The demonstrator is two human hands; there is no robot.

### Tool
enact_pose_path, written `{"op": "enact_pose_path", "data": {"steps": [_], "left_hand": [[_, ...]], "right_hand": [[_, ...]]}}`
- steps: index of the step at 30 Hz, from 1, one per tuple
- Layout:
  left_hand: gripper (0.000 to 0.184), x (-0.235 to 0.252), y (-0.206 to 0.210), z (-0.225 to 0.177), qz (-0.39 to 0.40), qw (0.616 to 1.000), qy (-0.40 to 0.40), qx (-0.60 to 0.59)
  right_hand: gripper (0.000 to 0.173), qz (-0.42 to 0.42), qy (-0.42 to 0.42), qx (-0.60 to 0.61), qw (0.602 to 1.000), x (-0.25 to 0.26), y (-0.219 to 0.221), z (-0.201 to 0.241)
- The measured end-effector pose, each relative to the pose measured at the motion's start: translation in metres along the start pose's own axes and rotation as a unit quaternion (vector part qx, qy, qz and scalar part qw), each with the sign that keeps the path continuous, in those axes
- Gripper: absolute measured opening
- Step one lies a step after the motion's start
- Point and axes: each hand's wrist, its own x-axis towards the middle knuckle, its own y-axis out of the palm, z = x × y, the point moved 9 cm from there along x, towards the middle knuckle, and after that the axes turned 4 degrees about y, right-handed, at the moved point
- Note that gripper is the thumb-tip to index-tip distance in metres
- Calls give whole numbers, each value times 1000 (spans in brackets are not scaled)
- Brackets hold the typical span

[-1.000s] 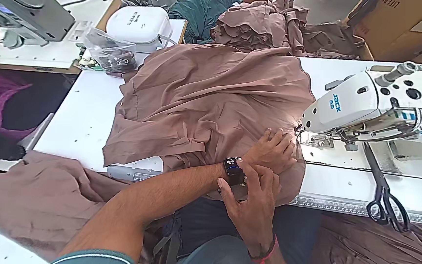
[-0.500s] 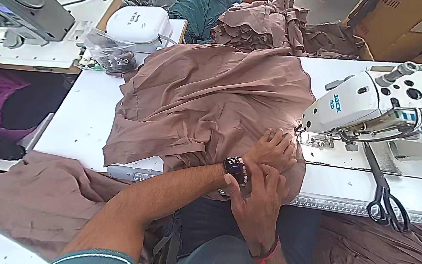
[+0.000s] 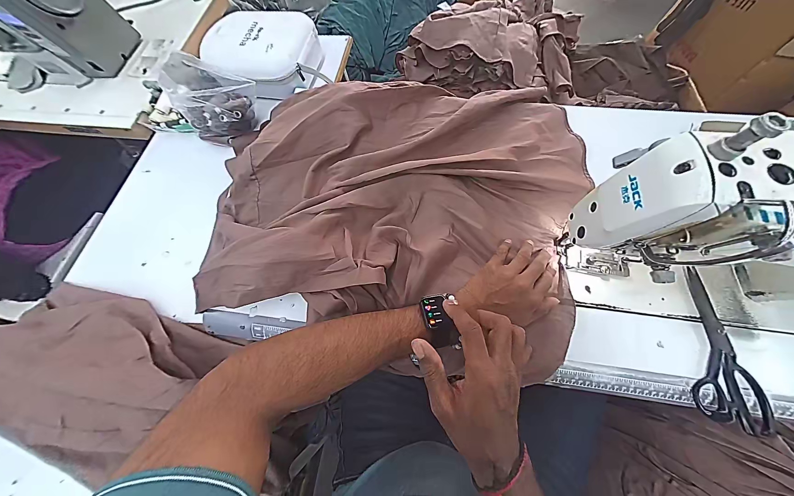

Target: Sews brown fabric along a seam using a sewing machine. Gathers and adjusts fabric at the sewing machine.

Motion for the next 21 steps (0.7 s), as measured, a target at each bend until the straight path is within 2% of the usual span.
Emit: {"op": "enact_pose_path", "data": {"steps": [6,12,17,20,21], "left_hand": [[57,1,-5,0,35,999,-11,-20],[58,1,-7,0,67,997,-5,-32],[58,2,-7,0,55,998,-5,-25],[58,1,-6,-1,71,997,-13,-24],[57,0,0,-1,25,1000,-15,-7]], "right_hand": [[67,1,2,-8,1000,1,0,-2],[62,-4,10,7,1000,4,1,-4],[56,-6,11,24,1000,5,0,-5],[60,-2,20,47,999,8,-1,-8],[63,8,20,57,998,10,1,-9]]}}
